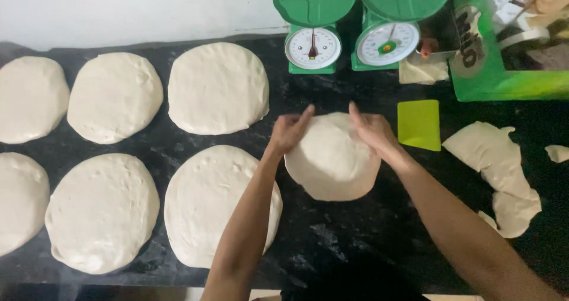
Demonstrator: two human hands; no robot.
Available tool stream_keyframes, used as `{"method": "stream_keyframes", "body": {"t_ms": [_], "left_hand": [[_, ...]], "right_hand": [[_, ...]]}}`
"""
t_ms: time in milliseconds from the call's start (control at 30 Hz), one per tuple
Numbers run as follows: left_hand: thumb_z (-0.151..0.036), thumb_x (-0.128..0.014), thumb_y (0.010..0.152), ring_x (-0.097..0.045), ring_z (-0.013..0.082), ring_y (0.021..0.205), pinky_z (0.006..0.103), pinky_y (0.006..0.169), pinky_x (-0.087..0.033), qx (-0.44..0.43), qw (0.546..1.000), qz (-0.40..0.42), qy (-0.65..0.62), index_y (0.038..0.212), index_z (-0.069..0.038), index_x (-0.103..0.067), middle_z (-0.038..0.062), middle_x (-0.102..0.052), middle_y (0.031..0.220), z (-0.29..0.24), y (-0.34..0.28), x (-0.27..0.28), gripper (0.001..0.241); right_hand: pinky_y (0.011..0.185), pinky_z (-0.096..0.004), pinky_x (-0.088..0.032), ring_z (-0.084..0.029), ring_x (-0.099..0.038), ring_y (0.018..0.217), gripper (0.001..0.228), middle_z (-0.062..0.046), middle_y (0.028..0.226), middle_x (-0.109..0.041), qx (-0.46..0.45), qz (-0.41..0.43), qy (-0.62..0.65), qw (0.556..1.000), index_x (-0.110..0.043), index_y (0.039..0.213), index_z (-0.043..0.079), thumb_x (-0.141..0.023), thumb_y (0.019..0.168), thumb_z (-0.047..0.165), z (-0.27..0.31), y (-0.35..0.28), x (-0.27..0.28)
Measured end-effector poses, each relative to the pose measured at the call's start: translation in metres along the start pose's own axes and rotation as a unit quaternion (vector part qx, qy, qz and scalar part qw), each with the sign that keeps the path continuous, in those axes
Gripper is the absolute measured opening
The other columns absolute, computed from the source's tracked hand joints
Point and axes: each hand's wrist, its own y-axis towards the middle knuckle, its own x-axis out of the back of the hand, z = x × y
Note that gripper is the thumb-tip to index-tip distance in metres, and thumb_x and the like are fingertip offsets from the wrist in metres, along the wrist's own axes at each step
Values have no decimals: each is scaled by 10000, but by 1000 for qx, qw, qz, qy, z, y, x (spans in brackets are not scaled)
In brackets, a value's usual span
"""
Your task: Weighing, flattening, and portioning dough into small balls using a scraper
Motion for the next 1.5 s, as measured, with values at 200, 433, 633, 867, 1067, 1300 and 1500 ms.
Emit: {"method": "stream_keyframes", "body": {"t_ms": [200, 433, 633, 867, 1067, 1300, 1500], "left_hand": [[-463, -632, 984, -553, 538, 1270, 596, 1044, -484, 0, 962, -250, -110, 1512, 57, -440, 407, -529, 1358, -82, -139, 16, 765], [-694, -641, 892, -377, 454, 1480, 538, 1183, -370, 183, 885, -215, -371, 1594, 4, -296, 336, -372, 1557, -112, -200, -42, 1049], [-681, -756, 793, -605, 373, 1303, 473, 1068, -501, 191, 853, -265, -407, 1476, 34, -472, 292, -608, 1340, -130, -182, -47, 1029], [-508, -899, 710, -713, 283, 846, 395, 674, -598, 110, 922, -85, -361, 1215, -43, -723, 177, -699, 939, -129, -155, 6, 709], [-766, -660, 837, -611, 358, 1219, 531, 925, -586, -9, 975, -165, 148, 1368, -180, -636, 97, -688, 1216, -40, -107, 21, 791], [-812, -407, 900, -654, 439, 1211, 550, 1040, -512, 60, 988, -94, 105, 1298, -76, -666, 225, -720, 1196, -79, -84, 2, 876], [-614, -795, 729, -729, 370, 930, 458, 870, -554, 65, 993, 14, -97, 930, -77, -801, 193, -741, 878, -98, -118, 13, 574]], "right_hand": [[1171, -558, -352, -425, -488, 1378, 737, -223, 1480, -545, 48, 11, 70, 996, -526, 1519, 118, -417, 1042, 669, 8, -28, 26], [1156, -532, -391, -435, -467, 1389, 823, -231, 1516, -509, 139, 31, 39, 989, -458, 1564, 147, -640, 923, 631, 44, -42, 15], [1012, -424, -522, -327, -652, 1237, 780, -209, 1253, -718, 22, 141, 120, 982, -729, 1285, 87, -784, 746, 647, 74, -75, 32], [773, -412, -581, -272, -714, 936, 660, -174, 1026, -738, -13, -3, 247, 969, -751, 1171, 45, -844, 787, 573, 28, -71, 32], [846, -497, -593, -416, -695, 1081, 729, -221, 1125, -722, 119, -126, -31, 984, -749, 1233, 55, -719, 896, 701, -57, -13, 9], [1076, -473, -487, -333, -580, 1303, 899, -118, 1329, -686, 95, 84, -118, 985, -680, 1360, 191, -443, 868, 906, 62, -20, 13], [883, -484, -554, -388, -722, 1033, 700, -239, 998, -760, 55, 150, -56, 986, -806, 1017, 33, -758, 765, 685, 49, -31, 42]]}}
